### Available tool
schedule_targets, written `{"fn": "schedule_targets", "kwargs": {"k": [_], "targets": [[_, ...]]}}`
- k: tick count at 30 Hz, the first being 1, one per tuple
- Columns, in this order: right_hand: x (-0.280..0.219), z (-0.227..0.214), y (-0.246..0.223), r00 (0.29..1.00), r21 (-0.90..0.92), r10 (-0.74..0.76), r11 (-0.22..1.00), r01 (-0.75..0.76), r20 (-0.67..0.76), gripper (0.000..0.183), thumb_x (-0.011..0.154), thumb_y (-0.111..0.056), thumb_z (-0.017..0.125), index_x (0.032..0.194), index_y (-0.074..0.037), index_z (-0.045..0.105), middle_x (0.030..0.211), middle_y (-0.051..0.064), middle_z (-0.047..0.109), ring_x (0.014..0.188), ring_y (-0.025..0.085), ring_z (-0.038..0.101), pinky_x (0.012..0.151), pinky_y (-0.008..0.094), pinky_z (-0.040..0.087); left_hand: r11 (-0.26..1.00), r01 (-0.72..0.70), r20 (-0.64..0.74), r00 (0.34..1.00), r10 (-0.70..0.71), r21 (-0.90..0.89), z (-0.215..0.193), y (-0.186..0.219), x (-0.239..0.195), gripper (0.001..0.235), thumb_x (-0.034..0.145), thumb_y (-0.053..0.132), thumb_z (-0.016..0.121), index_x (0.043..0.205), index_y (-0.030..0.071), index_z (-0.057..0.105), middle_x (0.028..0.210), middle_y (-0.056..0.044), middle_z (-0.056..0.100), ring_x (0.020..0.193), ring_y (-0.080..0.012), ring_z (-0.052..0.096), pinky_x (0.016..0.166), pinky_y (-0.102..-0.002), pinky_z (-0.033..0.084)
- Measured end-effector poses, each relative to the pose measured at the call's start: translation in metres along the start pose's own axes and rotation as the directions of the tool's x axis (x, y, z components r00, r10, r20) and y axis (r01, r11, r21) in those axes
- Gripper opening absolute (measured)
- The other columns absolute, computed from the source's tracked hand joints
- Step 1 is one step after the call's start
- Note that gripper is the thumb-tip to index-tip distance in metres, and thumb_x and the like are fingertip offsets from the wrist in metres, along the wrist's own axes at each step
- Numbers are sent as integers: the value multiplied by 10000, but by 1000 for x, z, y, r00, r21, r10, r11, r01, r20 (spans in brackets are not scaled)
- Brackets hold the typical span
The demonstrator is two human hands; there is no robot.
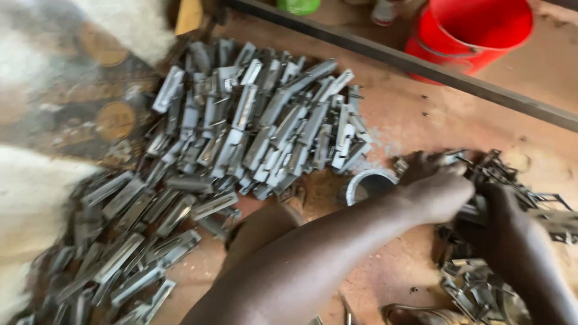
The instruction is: Applying a grey coating to metal brackets using a small brush
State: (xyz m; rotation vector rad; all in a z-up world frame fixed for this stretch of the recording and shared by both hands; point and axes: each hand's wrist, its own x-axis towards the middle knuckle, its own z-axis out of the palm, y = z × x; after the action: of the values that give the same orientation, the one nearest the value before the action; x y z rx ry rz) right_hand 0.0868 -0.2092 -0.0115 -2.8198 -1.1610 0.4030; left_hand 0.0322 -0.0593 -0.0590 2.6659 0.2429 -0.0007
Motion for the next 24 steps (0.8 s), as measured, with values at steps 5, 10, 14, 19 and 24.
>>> {"fn": "schedule_targets", "kwargs": {"k": [5, 10, 14, 19, 24], "targets": [[11, 10, -6, 978, 122, 2, 992, 24, -210, 674, 774, -297, 880, 1353, -74, 617, 1077, 232, 750, 810, 463, 712, 663, 525, 525, 1000, 5, -39, 999, -4, 17, -52, -9, -19, 319, 824, 260, 662, 1106, 336, 791, 1297, 28, 648, 1248, -280, 587, 982, -509, 453], [1, -35, -108, 988, -20, -104, 995, 102, -113, 275, 1064, -262, 589, 1306, -155, 663, 1164, 190, 744, 961, 481, 705, 764, 543, 504, 995, 51, -7, 999, -50, 81, -92, -70, -74, 171, 768, 253, 812, 937, 275, 822, 1193, 3, 728, 1123, -234, 663, 1063, -492, 445], [-9, -45, -161, 999, 142, 47, 989, -46, -5, 453, 814, -253, 780, 1261, -260, 710, 1198, 64, 754, 1005, 339, 701, 843, 478, 482, 948, 318, -240, 921, -306, 14, -53, -177, -165, 131, 831, 227, 741, 743, 135, 711, 904, -95, 680, 883, -264, 651, 782, -452, 505], [-1, 19, -123, 984, 32, 24, 999, -30, 178, 404, 860, -354, 747, 1255, -283, 696, 998, 126, 821, 836, 375, 790, 775, 441, 548, 614, 788, -94, 616, -782, 43, 26, -287, -345, 134, 954, 230, 742, 861, 134, 746, 844, -75, 729, 777, -190, 660, 625, -308, 543], [2, 98, -40, 982, 19, -69, 998, 66, 174, 300, 859, -411, 706, 1078, -206, 693, 1022, 83, 760, 906, 425, 691, 767, 466, 516, 195, 897, -132, 266, -955, 398, 44, -338, -468, 230, 953, 314, 638, 994, 117, 749, 1019, -78, 731, 903, -179, 697, 618, -318, 594]]}}
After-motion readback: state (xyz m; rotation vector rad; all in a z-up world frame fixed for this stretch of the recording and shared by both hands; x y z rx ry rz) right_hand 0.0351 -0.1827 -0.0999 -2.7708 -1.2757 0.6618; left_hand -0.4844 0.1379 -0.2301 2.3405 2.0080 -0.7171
